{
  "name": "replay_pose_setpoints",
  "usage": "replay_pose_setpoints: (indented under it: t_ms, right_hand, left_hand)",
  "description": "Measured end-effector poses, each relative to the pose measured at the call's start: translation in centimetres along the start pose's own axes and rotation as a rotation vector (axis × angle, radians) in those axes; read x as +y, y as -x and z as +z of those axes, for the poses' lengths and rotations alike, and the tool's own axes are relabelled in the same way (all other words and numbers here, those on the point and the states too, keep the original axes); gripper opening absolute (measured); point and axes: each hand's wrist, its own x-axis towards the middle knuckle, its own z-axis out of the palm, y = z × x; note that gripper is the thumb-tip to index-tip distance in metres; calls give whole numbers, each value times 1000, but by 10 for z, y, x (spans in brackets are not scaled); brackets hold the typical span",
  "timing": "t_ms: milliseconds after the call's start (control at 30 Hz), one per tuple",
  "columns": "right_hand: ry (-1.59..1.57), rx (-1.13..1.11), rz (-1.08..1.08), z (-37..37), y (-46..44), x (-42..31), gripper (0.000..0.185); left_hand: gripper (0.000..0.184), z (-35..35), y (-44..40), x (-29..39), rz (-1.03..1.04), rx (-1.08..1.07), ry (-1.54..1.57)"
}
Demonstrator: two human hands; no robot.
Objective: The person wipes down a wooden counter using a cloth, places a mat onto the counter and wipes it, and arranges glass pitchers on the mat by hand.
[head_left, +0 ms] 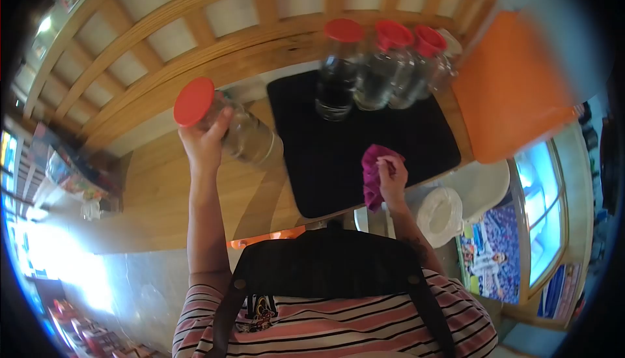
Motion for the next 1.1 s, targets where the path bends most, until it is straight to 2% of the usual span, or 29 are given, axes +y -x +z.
replay_pose_setpoints:
  t_ms: [33,100,200,300,333,400,500,600,667,767,800,833,900,933,1000,1067,1100]
  right_hand:
    - [-75,3,6,0,1,-1,5]
    - [5,-10,-34,-2,0,-2,4]
    - [-39,-16,-10,-1,-1,-6,4]
    - [-3,-50,-54,-6,-3,-7,5]
    - [10,-20,-48,-7,-4,-8,5]
    - [-12,-27,-107,-7,-5,-11,5]
    - [31,-24,-123,-7,-5,-7,6]
    - [44,-43,-125,-9,-7,-13,7]
    - [39,-68,-122,-12,-7,-14,6]
    - [34,-110,-125,-14,-8,-14,7]
    - [10,-117,-139,-15,-9,-18,8]
    - [-13,-124,-153,-16,-10,-20,8]
    - [-15,-182,-118,-18,-9,-16,15]
    - [19,-157,-164,-18,-9,-17,18]
    - [85,-134,-239,-19,-6,-16,26]
    - [157,-119,-268,-21,-3,-17,25]
    - [229,-111,-295,-22,-3,-22,24]
  left_hand:
    - [35,18,-7,-6,43,-67,-27]
    - [33,52,-17,-16,24,-85,8]
    - [31,84,-34,-39,97,-88,-190]
    - [30,117,-37,-45,77,-85,-75]
    - [30,119,-41,-52,76,-113,-59]
    - [28,118,-51,-71,42,-105,-241]
    - [28,128,-56,-70,91,-153,-199]
    - [30,129,-60,-68,46,-76,-199]
    - [36,122,-66,-74,-38,-168,-311]
    - [45,116,-65,-82,-13,-142,-255]
    - [56,107,-66,-90,-15,-205,-282]
    - [56,106,-59,-87,-12,-208,-273]
    - [64,102,-43,-77,30,-24,-841]
    - [64,105,-29,-64,34,-23,-835]
    - [67,109,8,-37,18,164,-515]
    - [63,95,45,-30,54,34,-388]
    - [61,84,66,-30,-38,-148,-332]
